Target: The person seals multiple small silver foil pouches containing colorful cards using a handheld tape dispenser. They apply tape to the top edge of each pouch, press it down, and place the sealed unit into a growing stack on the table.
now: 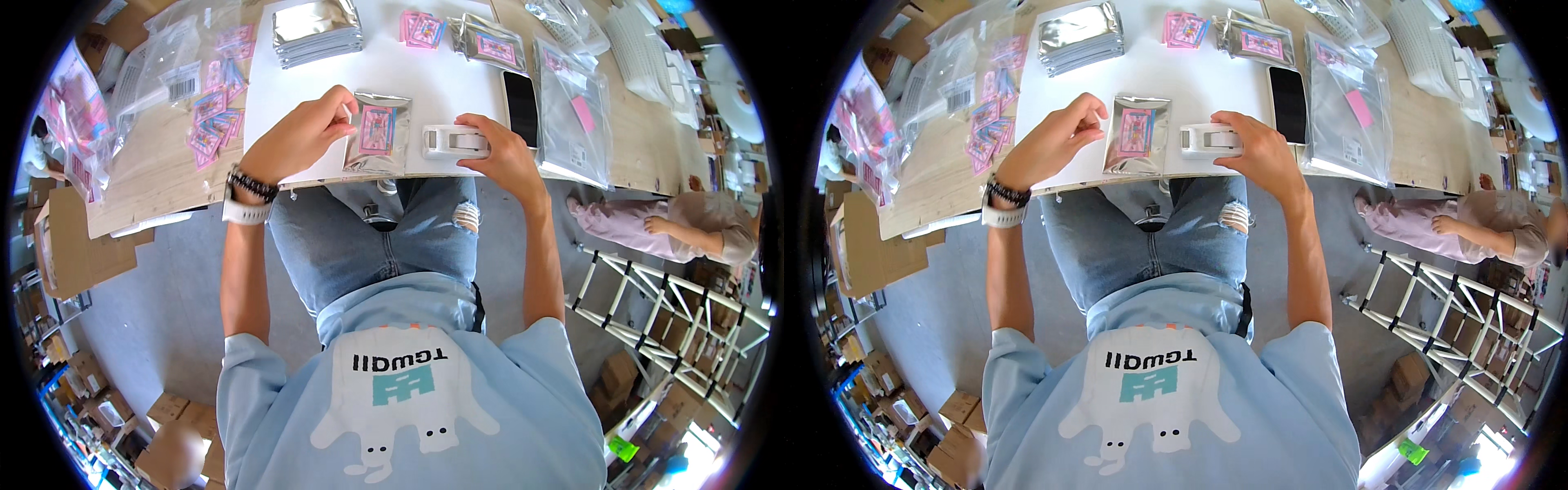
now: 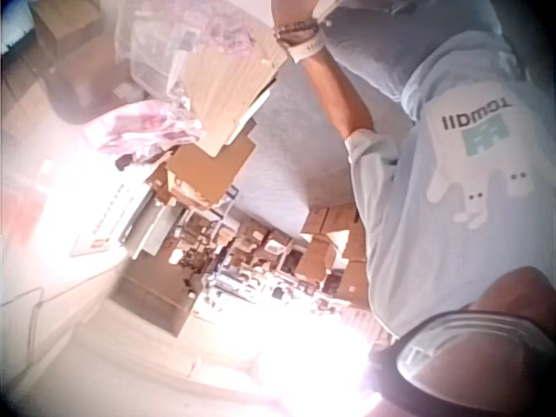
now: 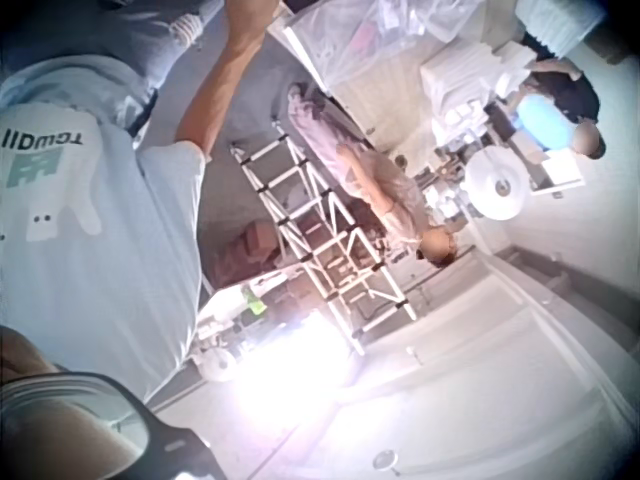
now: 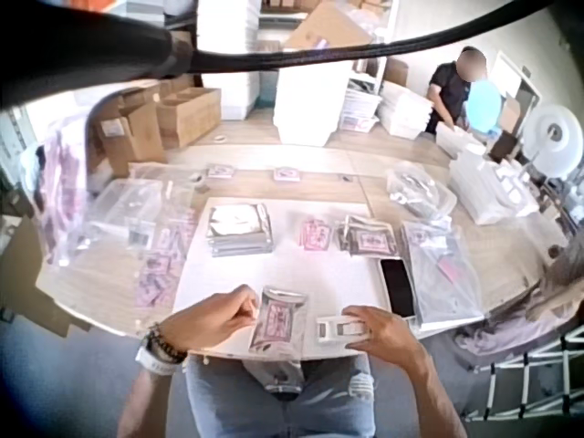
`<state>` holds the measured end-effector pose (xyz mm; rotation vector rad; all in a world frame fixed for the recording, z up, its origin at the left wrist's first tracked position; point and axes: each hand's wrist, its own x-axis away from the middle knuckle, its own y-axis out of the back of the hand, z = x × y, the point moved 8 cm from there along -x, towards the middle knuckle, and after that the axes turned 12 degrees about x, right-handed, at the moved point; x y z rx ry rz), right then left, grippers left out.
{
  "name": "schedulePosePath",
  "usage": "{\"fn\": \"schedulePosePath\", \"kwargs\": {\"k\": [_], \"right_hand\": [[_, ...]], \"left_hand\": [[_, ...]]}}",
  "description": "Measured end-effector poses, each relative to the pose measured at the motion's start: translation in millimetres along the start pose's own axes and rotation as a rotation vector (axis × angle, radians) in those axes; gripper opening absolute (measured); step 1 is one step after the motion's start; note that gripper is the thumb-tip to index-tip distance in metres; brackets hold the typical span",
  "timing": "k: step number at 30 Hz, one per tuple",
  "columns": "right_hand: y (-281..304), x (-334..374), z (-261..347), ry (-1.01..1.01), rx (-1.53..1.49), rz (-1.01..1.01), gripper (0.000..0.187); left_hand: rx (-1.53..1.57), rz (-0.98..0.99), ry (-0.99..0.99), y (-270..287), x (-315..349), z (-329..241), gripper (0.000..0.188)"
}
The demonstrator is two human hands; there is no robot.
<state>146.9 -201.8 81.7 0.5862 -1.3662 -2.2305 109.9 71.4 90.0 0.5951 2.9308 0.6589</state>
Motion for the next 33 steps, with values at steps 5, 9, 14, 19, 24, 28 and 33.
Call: {"fn": "schedulePosePath", "kwargs": {"k": [5,9,14,19,24,28,33], "right_hand": [[-23,-2,-30,-0.085,-0.165,0.081,0.066],[-7,1,-15,-0.017,-0.072,-0.172,0.061],[-29,57,39,-0.03,0.117,-0.427,0.056],[-95,51,94,-0.032,0.09,-0.138,0.043],[-101,61,89,-0.044,0.204,-0.149,0.048],[-103,76,76,-0.118,-0.075,-0.234,0.053],[-145,91,39,-0.866,-1.077,-0.311,0.03]], "left_hand": [[-0.021,0.0,0.115,5,-21,59,0.016],[0.137,0.0,0.129,-2,-12,71,0.014],[0.23,-0.037,0.103,-10,-11,87,0.014],[0.631,-0.034,0.188,-23,2,99,0.016],[0.781,-0.04,0.206,-41,17,103,0.015],[0.85,-0.029,0.225,-50,27,100,0.015],[0.789,-0.056,0.256,-49,31,99,0.016]]}}
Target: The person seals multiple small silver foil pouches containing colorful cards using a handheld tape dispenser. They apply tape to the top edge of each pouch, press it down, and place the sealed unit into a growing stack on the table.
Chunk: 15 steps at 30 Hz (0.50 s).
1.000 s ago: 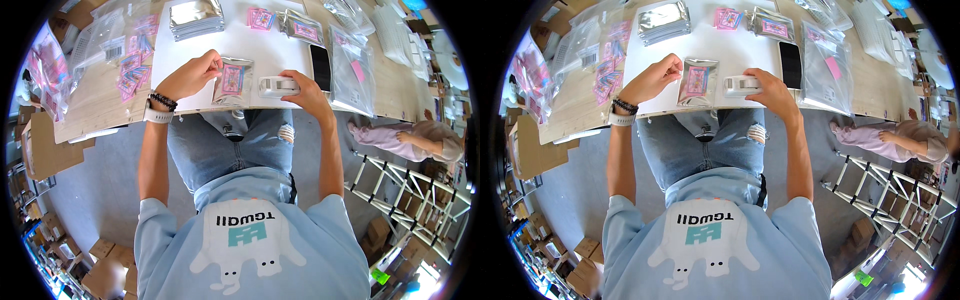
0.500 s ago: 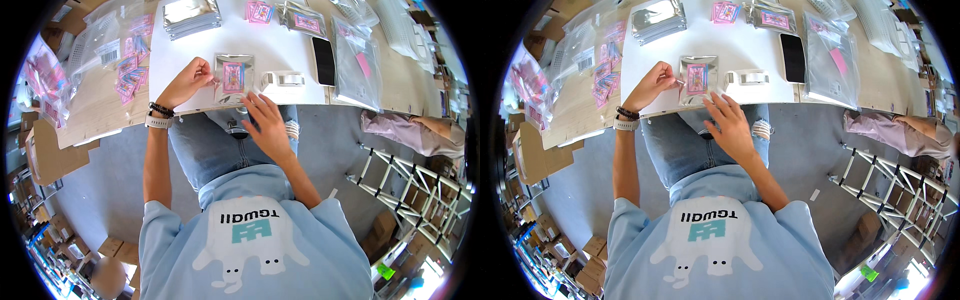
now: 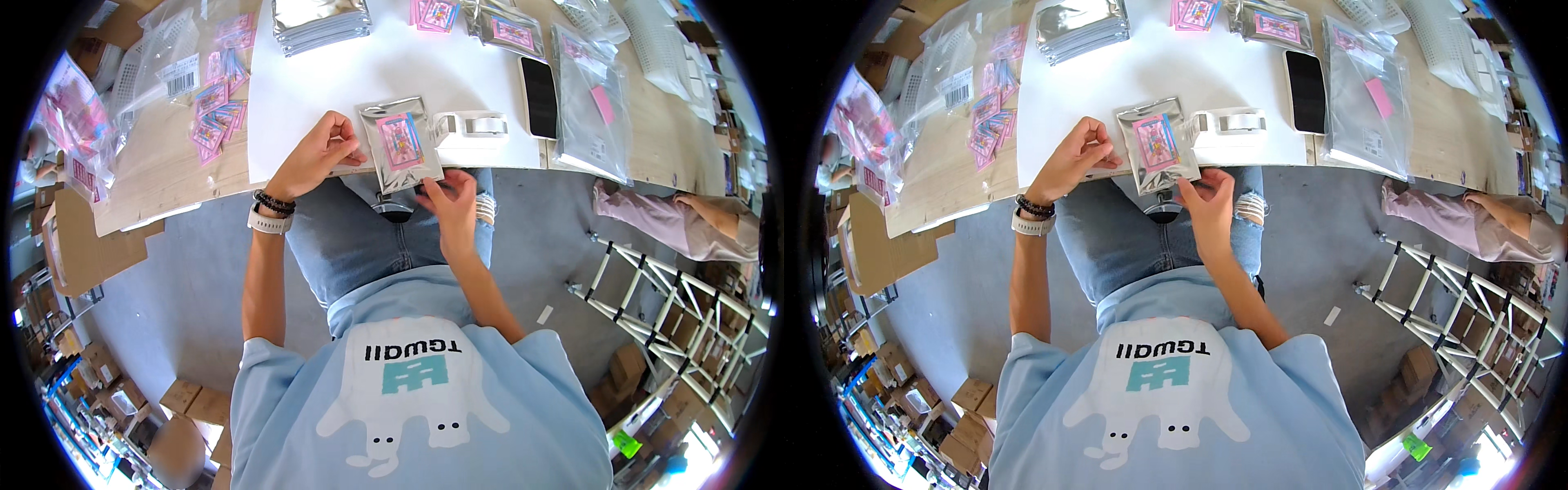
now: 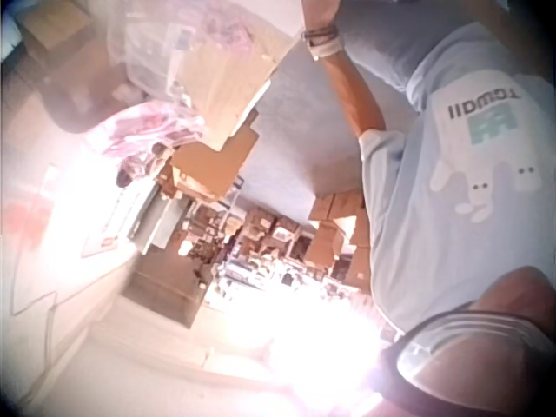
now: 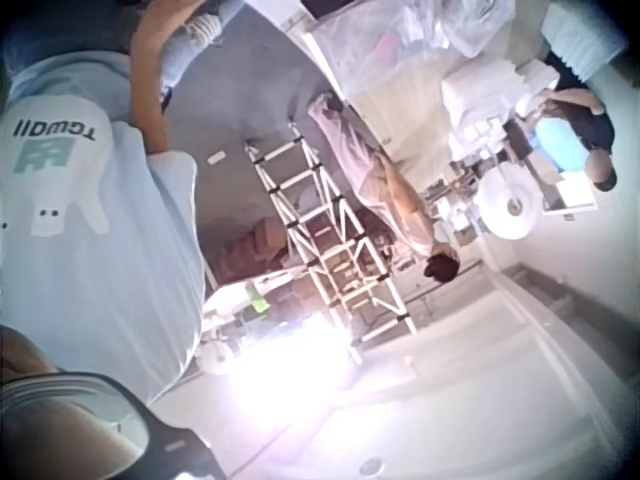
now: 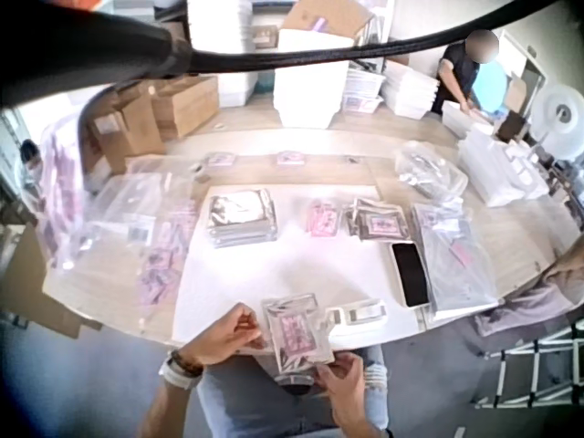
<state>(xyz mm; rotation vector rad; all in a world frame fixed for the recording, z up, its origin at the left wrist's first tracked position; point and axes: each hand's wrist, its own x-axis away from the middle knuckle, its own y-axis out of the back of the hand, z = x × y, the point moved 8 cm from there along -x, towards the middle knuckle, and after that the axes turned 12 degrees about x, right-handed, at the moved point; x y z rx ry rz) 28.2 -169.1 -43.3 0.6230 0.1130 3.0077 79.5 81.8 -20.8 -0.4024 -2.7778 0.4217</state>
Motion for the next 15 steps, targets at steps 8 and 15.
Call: {"fn": "schedulePosePath", "kwargs": {"k": [8,15], "right_hand": [[-47,9,-1,-0.148,-0.354,0.2,0.034],[-45,-6,8,-0.05,-0.359,0.27,0.035]], "left_hand": [[-0.116,-0.034,-0.047,-2,5,-17,0.021],[-0.248,-0.052,-0.122,-3,8,-31,0.021]]}}
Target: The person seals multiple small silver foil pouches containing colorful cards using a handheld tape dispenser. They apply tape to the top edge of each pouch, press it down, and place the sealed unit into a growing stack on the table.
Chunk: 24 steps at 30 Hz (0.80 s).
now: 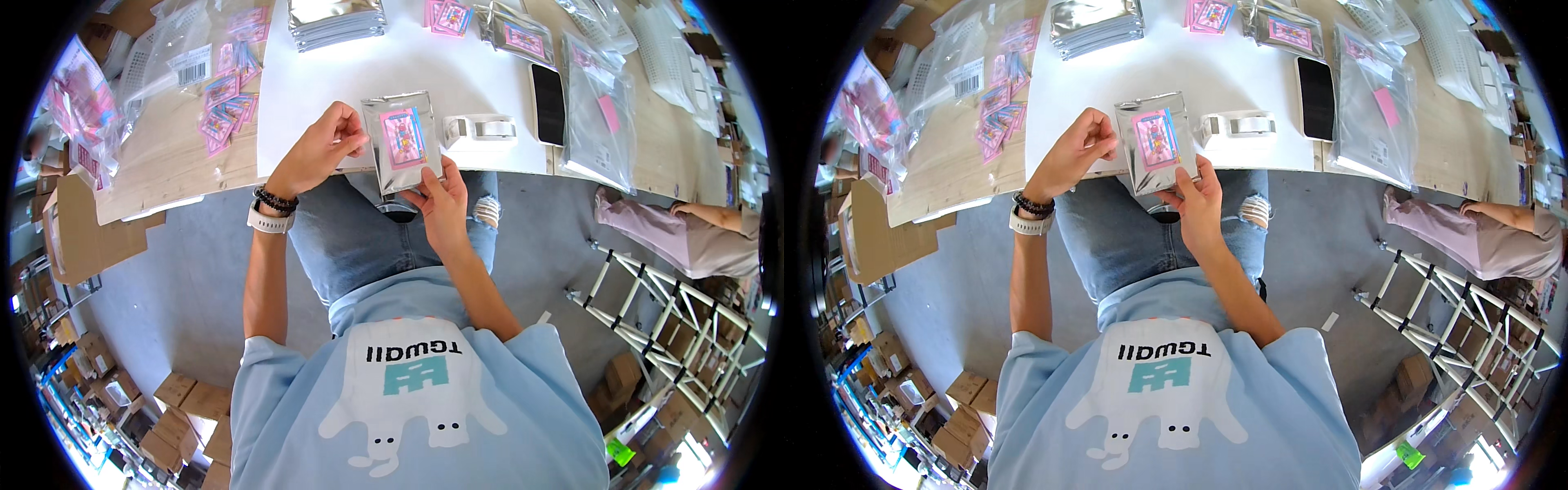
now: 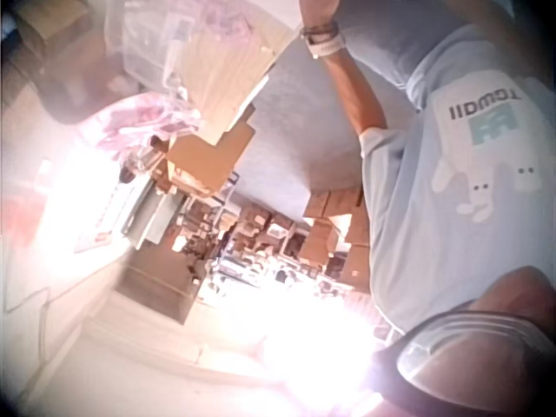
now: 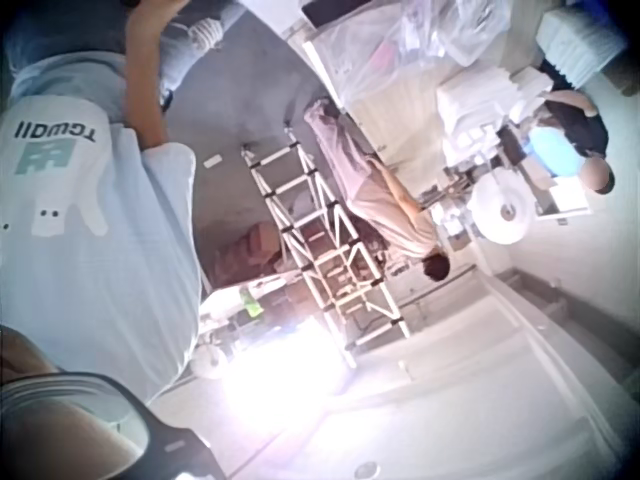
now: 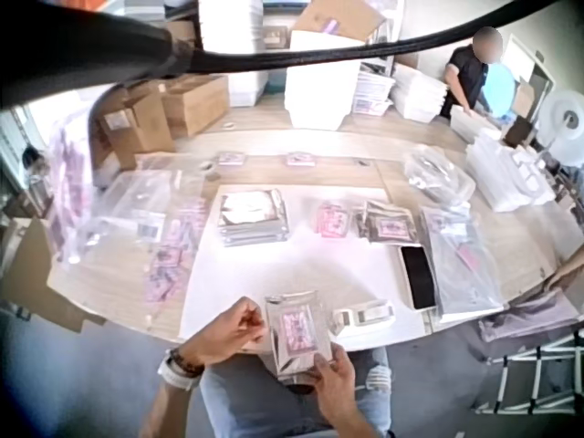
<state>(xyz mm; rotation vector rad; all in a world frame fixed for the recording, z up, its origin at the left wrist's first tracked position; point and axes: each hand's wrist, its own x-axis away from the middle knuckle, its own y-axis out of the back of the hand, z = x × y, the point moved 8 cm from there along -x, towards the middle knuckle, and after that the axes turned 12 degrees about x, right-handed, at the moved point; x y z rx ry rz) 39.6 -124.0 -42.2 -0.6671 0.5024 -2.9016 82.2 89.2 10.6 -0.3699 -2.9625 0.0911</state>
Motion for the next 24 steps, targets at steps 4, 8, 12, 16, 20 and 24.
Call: {"fn": "schedulePosePath", "kwargs": {"k": [4,8,12,16,20,24], "right_hand": [[-2,-3,6,0.027,-0.006,0.0,0.035],[-3,-4,8,0.045,-0.027,0.0,0.035],[-4,-4,7,0.062,-0.052,0.015,0.036],[-3,-4,8,0.08,-0.068,0.02,0.037],[-5,-4,9,0.105,-0.044,0.01,0.036],[-4,-6,12,0.113,-0.031,-0.007,0.036]], "left_hand": [[-0.04,-0.006,-0.005,2,-2,-3,0.018],[-0.037,-0.018,0.014,2,-3,0,0.018],[-0.084,-0.03,-0.018,5,-6,0,0.019],[-0.09,-0.086,-0.038,6,-8,7,0.021],[-0.431,-0.373,-0.109,12,5,-2,0.022],[-0.311,-0.673,-0.073,18,29,-4,0.017]]}}
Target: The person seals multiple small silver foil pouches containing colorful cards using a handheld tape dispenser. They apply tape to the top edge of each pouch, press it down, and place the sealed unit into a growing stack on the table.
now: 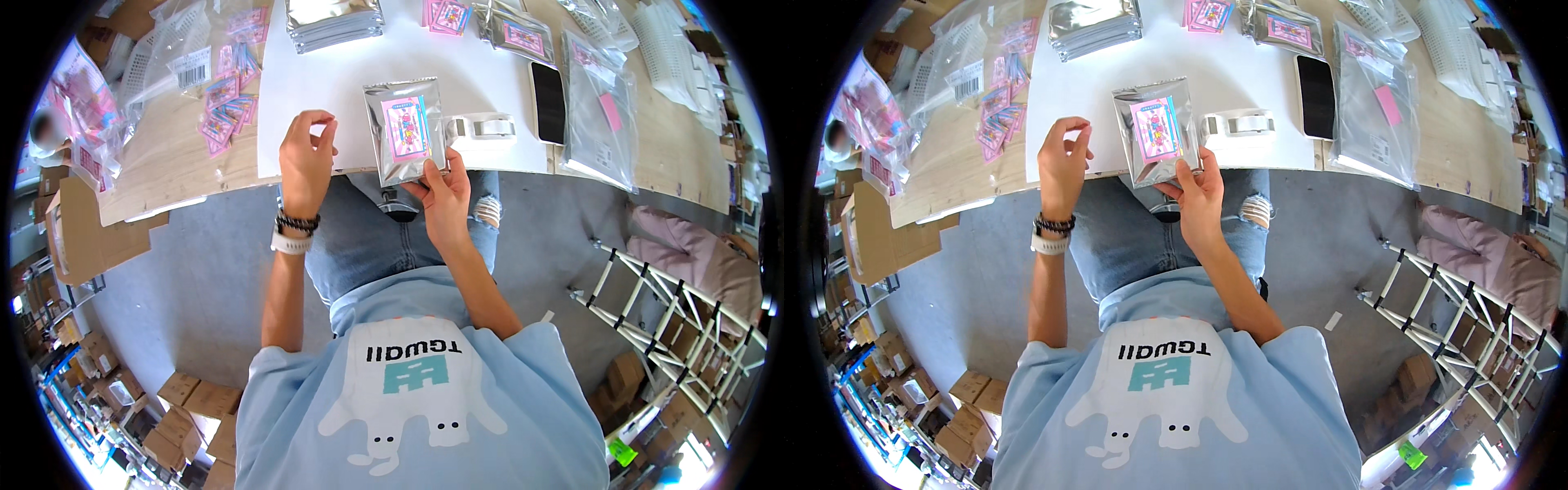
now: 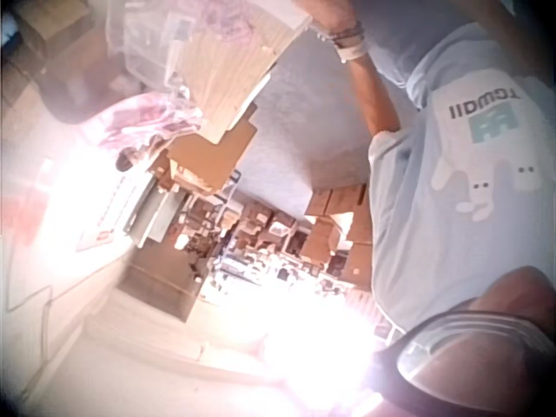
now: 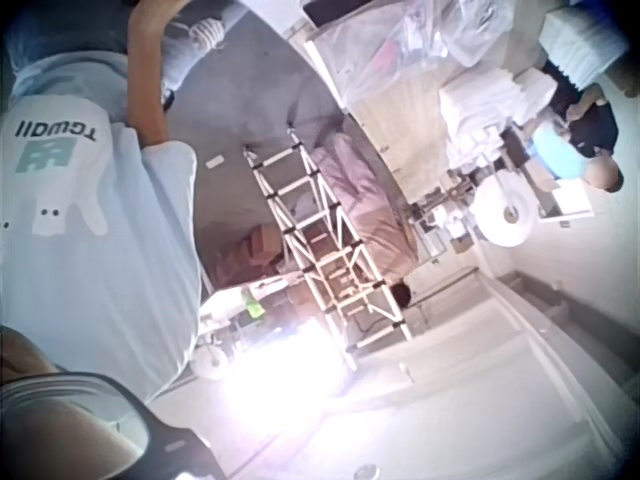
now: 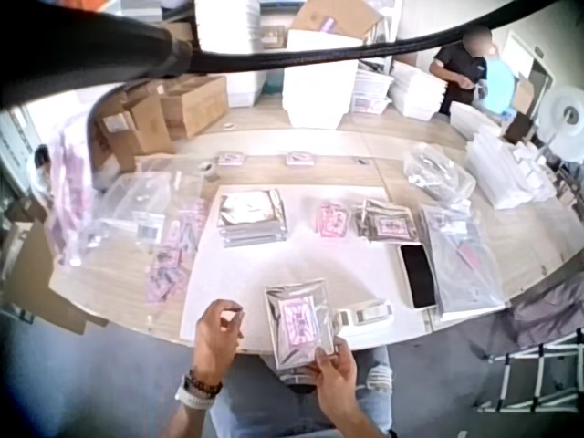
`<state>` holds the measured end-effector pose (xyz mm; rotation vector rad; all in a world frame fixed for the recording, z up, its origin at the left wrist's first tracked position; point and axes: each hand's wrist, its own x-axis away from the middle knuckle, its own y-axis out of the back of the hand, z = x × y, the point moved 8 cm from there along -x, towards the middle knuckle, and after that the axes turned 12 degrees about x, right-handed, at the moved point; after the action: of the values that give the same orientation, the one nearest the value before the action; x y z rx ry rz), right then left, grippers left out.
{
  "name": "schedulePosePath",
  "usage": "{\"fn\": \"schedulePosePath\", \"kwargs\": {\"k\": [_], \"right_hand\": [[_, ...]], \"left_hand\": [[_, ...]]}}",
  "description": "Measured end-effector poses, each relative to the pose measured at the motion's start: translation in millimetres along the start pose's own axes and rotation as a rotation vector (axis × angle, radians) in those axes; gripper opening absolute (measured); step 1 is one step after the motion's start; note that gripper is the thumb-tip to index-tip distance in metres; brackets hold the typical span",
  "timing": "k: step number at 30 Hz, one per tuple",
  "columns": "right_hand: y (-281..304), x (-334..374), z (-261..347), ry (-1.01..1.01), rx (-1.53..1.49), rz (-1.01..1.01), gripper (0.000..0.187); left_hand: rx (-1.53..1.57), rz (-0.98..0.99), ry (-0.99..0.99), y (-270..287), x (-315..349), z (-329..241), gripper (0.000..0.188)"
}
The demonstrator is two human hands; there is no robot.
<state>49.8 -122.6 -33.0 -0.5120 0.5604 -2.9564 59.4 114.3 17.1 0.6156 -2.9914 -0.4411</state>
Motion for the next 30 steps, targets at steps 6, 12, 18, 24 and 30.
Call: {"fn": "schedulePosePath", "kwargs": {"k": [6,12,18,24,30], "right_hand": [[-3,0,-3,-0.011,-0.018,-0.01,0.034],[-1,0,0,-0.017,0.013,-0.015,0.035],[-3,4,2,-0.025,-0.003,-0.024,0.031],[35,0,47,0.18,0.949,-0.072,0.016],[-17,-8,167,1.171,1.659,0.201,0.05]], "left_hand": [[0.249,0.031,0.012,-29,27,-11,0.024],[0.552,0.098,0.376,-57,23,16,0.034],[0.752,0.206,0.465,-90,26,18,0.033],[1.001,0.232,0.533,-102,26,19,0.033],[1.142,0.322,0.621,-112,26,21,0.035]]}}
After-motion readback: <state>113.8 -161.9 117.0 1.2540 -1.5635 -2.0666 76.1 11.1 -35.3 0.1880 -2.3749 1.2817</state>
